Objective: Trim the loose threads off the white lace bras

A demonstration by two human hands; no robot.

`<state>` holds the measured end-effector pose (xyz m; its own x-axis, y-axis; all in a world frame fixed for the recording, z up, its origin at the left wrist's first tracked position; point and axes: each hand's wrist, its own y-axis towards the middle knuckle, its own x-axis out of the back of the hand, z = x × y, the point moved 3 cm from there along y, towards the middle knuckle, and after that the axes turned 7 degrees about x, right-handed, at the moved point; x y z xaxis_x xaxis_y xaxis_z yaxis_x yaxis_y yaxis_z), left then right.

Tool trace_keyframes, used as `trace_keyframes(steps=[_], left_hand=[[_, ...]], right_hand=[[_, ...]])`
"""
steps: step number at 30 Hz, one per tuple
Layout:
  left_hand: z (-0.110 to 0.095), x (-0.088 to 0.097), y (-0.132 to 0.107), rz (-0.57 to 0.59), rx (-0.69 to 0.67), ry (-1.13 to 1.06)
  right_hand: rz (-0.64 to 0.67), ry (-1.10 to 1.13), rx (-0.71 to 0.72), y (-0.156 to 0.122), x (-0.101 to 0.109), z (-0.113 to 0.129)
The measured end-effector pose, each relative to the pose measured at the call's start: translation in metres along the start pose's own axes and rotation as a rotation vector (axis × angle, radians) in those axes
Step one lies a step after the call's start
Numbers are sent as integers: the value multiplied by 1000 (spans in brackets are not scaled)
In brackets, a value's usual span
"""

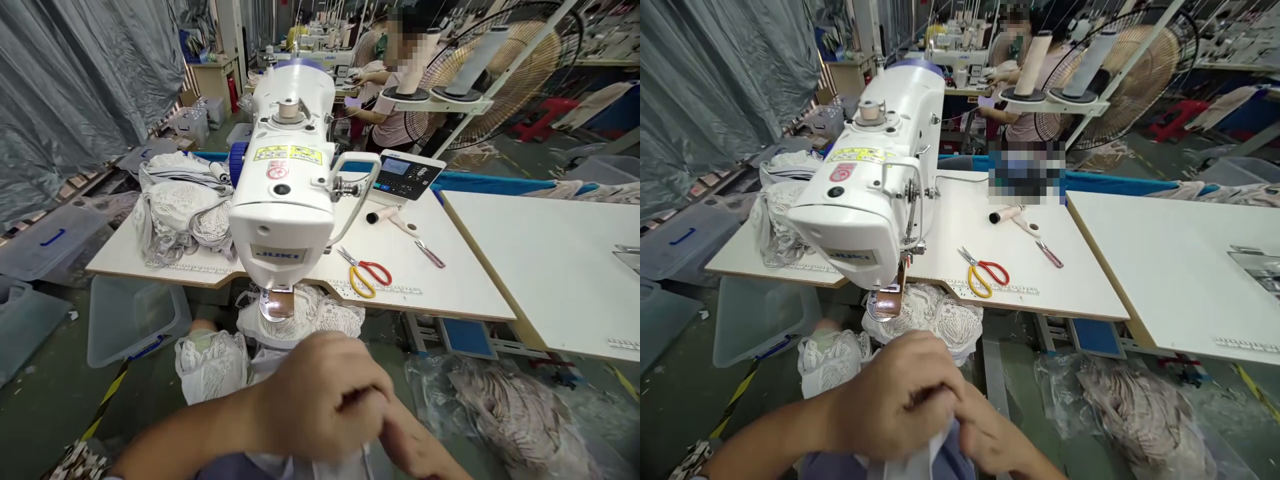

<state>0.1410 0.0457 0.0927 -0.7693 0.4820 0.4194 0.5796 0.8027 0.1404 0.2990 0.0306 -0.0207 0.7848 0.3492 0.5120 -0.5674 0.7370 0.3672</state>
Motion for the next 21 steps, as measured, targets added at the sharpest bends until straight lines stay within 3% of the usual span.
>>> trace_keyframes(steps=[3,5,8,11,15,18,21], left_hand=[[24,10,-17,-212,110,135],[40,10,-33,-341,200,272],[62,-2,-51,-349,294,352],[73,-11,-56,-397,253,428],[79,-13,-49,-505,154,518],[88,-8,-40,-491,272,369],[98,1,-38,-508,401,242]], right_hand=[[-102,175,19,17,-17,13],[-175,169,61,29,-23,14],[-220,2,110,37,-32,10],[-214,-49,71,37,-40,3],[-219,279,-176,43,-44,-8],[-317,594,-468,53,-47,-15],[-447,670,-568,68,-45,-23]])
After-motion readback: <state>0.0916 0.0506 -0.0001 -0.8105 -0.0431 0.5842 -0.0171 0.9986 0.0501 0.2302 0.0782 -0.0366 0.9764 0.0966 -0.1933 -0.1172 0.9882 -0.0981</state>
